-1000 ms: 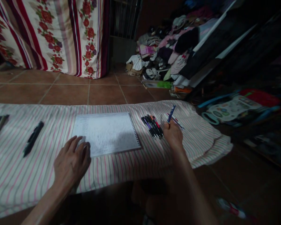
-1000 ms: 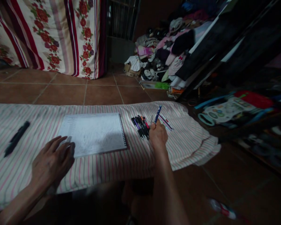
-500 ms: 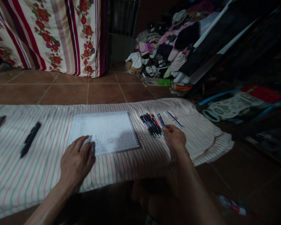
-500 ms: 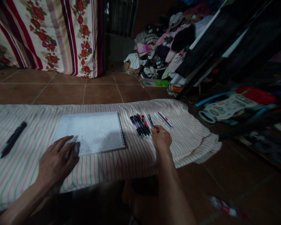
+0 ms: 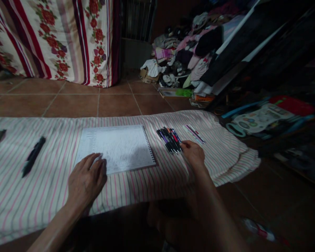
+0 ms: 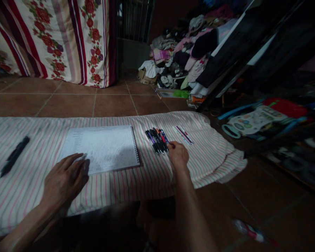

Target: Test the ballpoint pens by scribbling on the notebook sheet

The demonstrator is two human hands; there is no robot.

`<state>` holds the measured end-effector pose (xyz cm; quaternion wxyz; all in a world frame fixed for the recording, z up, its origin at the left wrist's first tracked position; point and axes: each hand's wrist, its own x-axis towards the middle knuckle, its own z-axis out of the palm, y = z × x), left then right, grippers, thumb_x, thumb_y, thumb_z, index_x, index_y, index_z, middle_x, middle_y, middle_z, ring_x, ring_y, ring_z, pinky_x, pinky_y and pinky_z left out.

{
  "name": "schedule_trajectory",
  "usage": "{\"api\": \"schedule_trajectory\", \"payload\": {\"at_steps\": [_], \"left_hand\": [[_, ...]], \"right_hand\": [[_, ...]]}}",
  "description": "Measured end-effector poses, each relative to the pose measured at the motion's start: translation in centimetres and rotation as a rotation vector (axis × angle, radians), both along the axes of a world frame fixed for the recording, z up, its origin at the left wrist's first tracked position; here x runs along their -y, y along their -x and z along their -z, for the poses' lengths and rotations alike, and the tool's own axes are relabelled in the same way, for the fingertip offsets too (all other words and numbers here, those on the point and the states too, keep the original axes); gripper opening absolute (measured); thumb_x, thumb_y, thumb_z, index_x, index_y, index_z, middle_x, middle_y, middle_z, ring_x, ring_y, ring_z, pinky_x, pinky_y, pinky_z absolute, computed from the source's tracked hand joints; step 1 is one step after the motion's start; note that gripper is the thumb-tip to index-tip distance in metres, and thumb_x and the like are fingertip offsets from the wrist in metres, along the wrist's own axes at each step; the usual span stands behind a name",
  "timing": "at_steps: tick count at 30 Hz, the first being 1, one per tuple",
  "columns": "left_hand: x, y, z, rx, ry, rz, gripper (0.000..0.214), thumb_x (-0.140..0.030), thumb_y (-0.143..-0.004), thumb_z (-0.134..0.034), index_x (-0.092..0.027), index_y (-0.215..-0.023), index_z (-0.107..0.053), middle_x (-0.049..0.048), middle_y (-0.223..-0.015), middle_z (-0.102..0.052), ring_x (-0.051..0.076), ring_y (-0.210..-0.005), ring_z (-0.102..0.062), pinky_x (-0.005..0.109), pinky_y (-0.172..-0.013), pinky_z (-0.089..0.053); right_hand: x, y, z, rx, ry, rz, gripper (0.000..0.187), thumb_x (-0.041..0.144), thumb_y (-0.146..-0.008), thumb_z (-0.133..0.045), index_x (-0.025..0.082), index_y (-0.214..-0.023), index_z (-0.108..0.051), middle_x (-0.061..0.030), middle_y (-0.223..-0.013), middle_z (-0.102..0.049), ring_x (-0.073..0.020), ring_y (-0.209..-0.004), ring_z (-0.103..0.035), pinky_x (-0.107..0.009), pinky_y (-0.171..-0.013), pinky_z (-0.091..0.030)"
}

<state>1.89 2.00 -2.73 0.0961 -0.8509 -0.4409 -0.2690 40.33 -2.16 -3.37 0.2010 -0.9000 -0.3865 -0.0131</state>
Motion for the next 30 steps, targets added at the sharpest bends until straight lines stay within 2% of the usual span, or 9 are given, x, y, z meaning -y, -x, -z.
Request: {"api": "schedule_trajectory", "payload": {"at_steps": [7, 14, 17, 26, 30], "left_hand": [[0.0, 0.5, 0.3, 0.005, 0.021, -0.010, 0.020, -0.027, -0.085, -0.048, -0.016, -0.093, -0.063, 0.0099, -0.107, -0.066, 0.026, -0.099, -0.061, 0.039, -0.082, -0.050], [0.0, 0.4, 0.2, -0.005, 0.025, -0.015, 0.022, -0.029, -0.085, -0.048, -0.016, -0.092, -0.064, 0.0094, -0.104, -0.067, 0.025, -0.095, -0.062, 0.038, -0.079, -0.051], [0.0, 0.5, 0.2, -0.006, 0.023, -0.020, 0.023, -0.029, -0.085, -0.048, -0.015, -0.093, -0.064, 0.0092, -0.104, -0.068, 0.025, -0.095, -0.062, 0.038, -0.079, -0.051], [0.0, 0.4, 0.1, 0.010, 0.037, -0.021, 0.024, -0.030, -0.085, -0.046, -0.017, -0.092, -0.064, 0.0088, -0.103, -0.068, 0.025, -0.092, -0.063, 0.037, -0.077, -0.051], [-0.1, 0.5, 0.3, 0.013, 0.042, -0.017, 0.023, -0.030, -0.086, -0.046, -0.017, -0.092, -0.064, 0.0083, -0.103, -0.068, 0.025, -0.093, -0.063, 0.038, -0.078, -0.051]], "right_hand": [[-0.6, -0.4, 0.7, -0.090, -0.125, -0.019, 0.030, 0.028, -0.075, -0.053, 0.020, -0.100, -0.069, -0.0078, -0.089, -0.071, -0.0214, -0.084, -0.064, -0.034, -0.078, -0.047], [-0.9, -0.3, 1.0, -0.069, -0.114, -0.128, 0.035, 0.023, -0.078, -0.048, 0.019, -0.106, -0.067, -0.0089, -0.103, -0.070, -0.0231, -0.096, -0.062, -0.037, -0.086, -0.046], [-0.9, -0.2, 0.8, -0.091, -0.085, -0.088, 0.035, 0.021, -0.077, -0.048, 0.019, -0.107, -0.067, -0.0092, -0.097, -0.071, -0.0233, -0.091, -0.064, -0.036, -0.082, -0.047], [-0.9, -0.1, 0.7, -0.109, -0.120, -0.056, 0.032, 0.024, -0.075, -0.048, 0.021, -0.099, -0.070, -0.0068, -0.086, -0.071, -0.0223, -0.083, -0.063, -0.035, -0.079, -0.047], [-0.9, 0.1, -0.1, -0.139, -0.260, -0.004, 0.035, 0.024, -0.074, -0.045, 0.017, -0.098, -0.070, -0.0094, -0.090, -0.070, -0.0246, -0.089, -0.063, -0.038, -0.083, -0.046]]}}
